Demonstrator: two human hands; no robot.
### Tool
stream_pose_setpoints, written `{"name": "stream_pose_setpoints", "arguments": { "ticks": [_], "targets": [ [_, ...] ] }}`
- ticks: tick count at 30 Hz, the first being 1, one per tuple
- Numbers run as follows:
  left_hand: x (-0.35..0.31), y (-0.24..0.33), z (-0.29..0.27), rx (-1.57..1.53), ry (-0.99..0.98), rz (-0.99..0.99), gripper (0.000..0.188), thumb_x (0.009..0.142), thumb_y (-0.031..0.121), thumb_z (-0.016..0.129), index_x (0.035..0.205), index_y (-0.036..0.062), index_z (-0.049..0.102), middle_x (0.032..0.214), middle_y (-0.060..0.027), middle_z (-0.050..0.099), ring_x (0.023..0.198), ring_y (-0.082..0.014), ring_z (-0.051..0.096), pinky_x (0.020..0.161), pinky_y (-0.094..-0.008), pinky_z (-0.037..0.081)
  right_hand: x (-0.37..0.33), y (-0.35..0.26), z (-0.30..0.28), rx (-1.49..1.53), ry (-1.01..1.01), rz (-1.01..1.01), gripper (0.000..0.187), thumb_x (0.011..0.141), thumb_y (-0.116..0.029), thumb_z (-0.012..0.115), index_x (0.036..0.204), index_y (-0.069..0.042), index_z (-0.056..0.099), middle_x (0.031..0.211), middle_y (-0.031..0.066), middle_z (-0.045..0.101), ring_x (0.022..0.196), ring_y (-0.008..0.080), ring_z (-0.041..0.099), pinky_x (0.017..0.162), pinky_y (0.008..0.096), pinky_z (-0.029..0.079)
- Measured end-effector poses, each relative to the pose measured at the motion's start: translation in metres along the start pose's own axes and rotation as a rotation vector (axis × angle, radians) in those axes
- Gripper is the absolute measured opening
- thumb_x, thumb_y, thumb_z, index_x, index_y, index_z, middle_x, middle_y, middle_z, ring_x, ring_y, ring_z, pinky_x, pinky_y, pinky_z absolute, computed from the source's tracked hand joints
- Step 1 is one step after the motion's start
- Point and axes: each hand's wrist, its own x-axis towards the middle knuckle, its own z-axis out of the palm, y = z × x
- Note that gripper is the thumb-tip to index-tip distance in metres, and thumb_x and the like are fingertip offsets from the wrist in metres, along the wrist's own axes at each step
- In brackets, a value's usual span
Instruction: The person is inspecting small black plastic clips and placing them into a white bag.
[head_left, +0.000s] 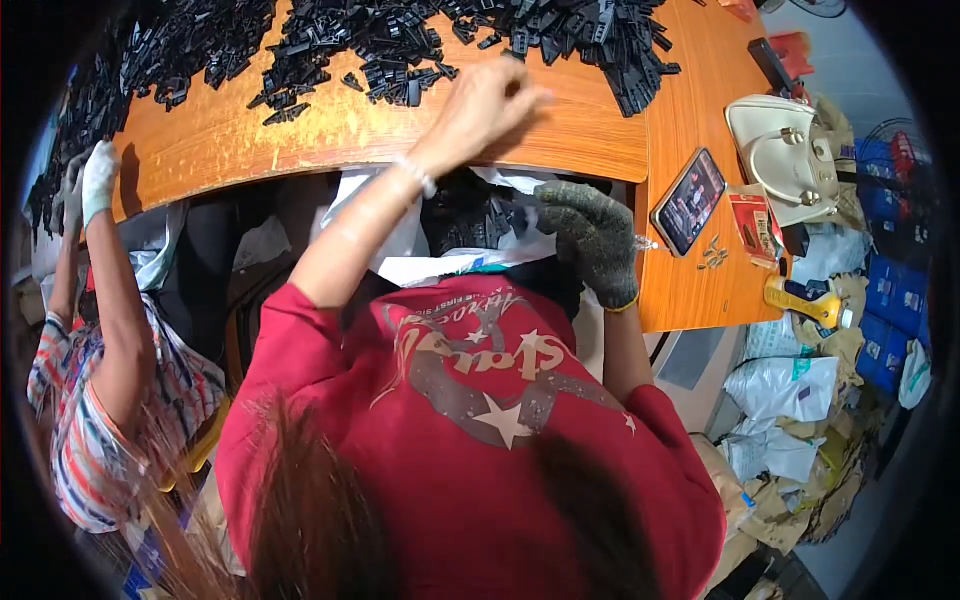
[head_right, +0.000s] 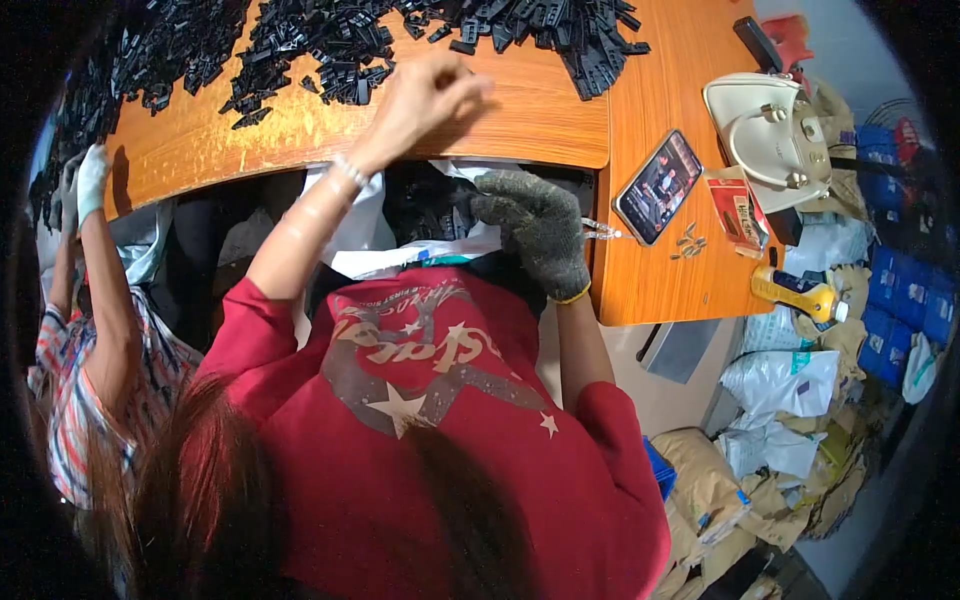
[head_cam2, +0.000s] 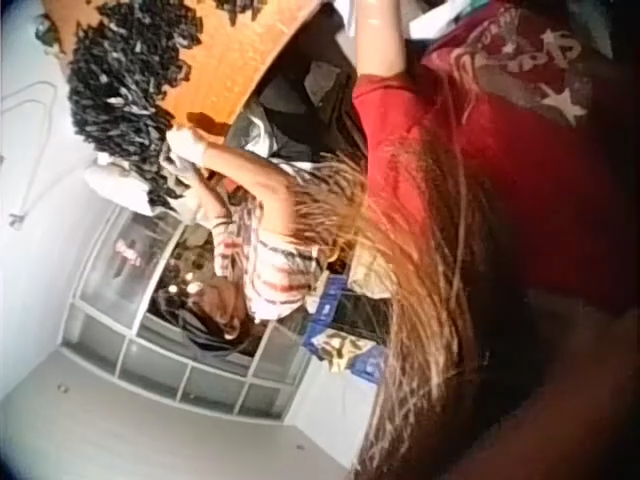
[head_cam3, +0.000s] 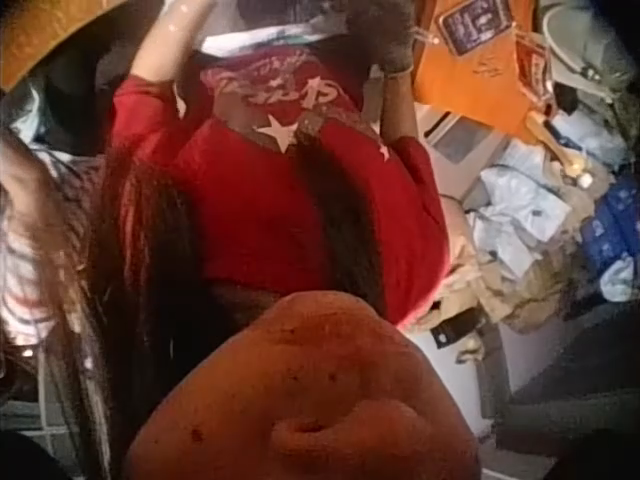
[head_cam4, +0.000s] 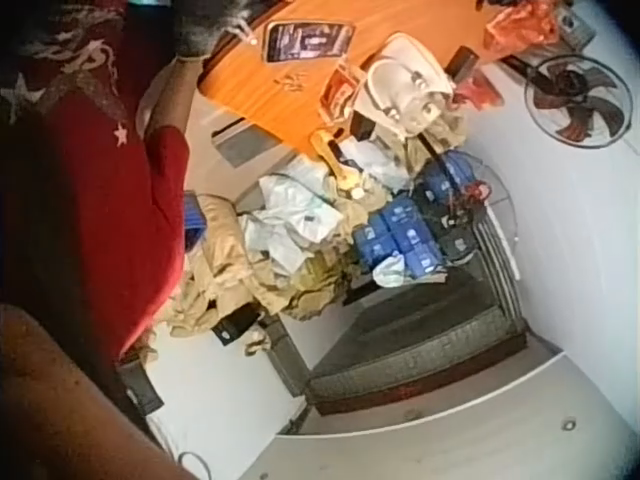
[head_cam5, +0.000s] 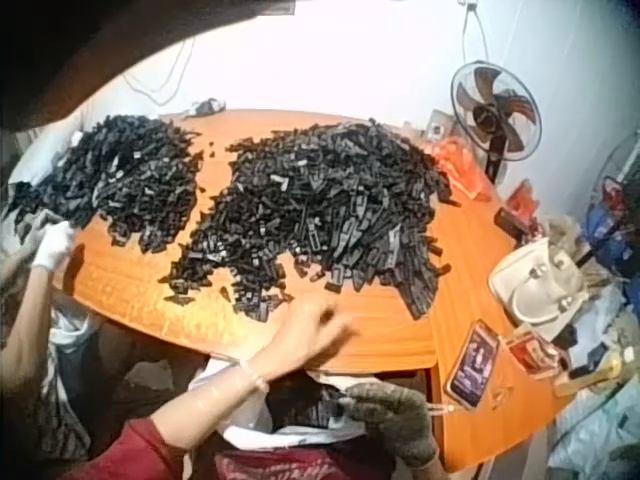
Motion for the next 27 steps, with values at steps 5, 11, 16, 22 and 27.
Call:
{"name": "stream_pose_setpoints", "arguments": {
  "ticks": [5,11,16,22,27],
  "targets": [
    [0.054,-0.013,0.018,0.487,0.211,0.283,0.033,0.079,0.033,0.07,0.076,0.0005,0.065,0.081,-0.0161,0.061,0.068,-0.0305,0.063,0.057,-0.0399,0.05,0.0,0.004,-0.002,-0.04,0.048,-0.04,0.018,0.087,-0.009,0.061,0.101,0.0,0.067,0.083,0.004,0.068,0.055,0.0057,0.053,0.047,0.02,0.041],
    [0.067,-0.017,0.034,0.651,0.288,0.418,0.008,0.068,0.007,0.061,0.064,0.0001,0.06,0.074,-0.0199,0.061,0.056,-0.0293,0.063,0.046,-0.0367,0.047,0.002,0.001,-0.001,-0.072,0.103,-0.111,0.02,0.092,-0.015,0.056,0.096,0.0,0.067,0.072,0.0015,0.061,0.049,0.0041,0.047,0.043,0.0194,0.036],
    [0.041,-0.009,0.017,0.631,0.185,0.252,0.015,0.078,0.015,0.062,0.074,0.0013,0.059,0.078,-0.0158,0.061,0.064,-0.0324,0.062,0.054,-0.0409,0.048,0.013,0.011,-0.004,-0.119,0.125,-0.21,0.02,0.092,-0.012,0.053,0.095,0.001,0.067,0.074,0.0014,0.061,0.049,0.0046,0.048,0.043,0.0193,0.036],
    [-0.01,0.009,0.003,0.378,-0.015,0.273,0.013,0.081,0.015,0.062,0.082,0.0014,0.062,0.078,-0.0139,0.062,0.068,-0.0316,0.062,0.06,-0.0391,0.049,0.047,0.007,-0.005,-0.547,0.355,-0.441,0.042,0.081,-0.011,0.064,0.121,-0.002,0.056,0.096,0.0086,0.063,0.083,0.0157,0.061,0.068,0.0253,0.051],
    [-0.029,-0.005,0.008,0.188,0.008,0.354,0.012,0.083,0.014,0.062,0.087,0.0037,0.065,0.08,-0.0129,0.061,0.07,-0.0311,0.061,0.063,-0.038,0.049,0.058,0.016,-0.026,-1.173,0.072,-0.741,0.031,0.072,-0.009,0.071,0.103,-0.009,0.067,0.107,0.0093,0.064,0.093,0.0271,0.061,0.078,0.0354,0.051]
  ]
}}
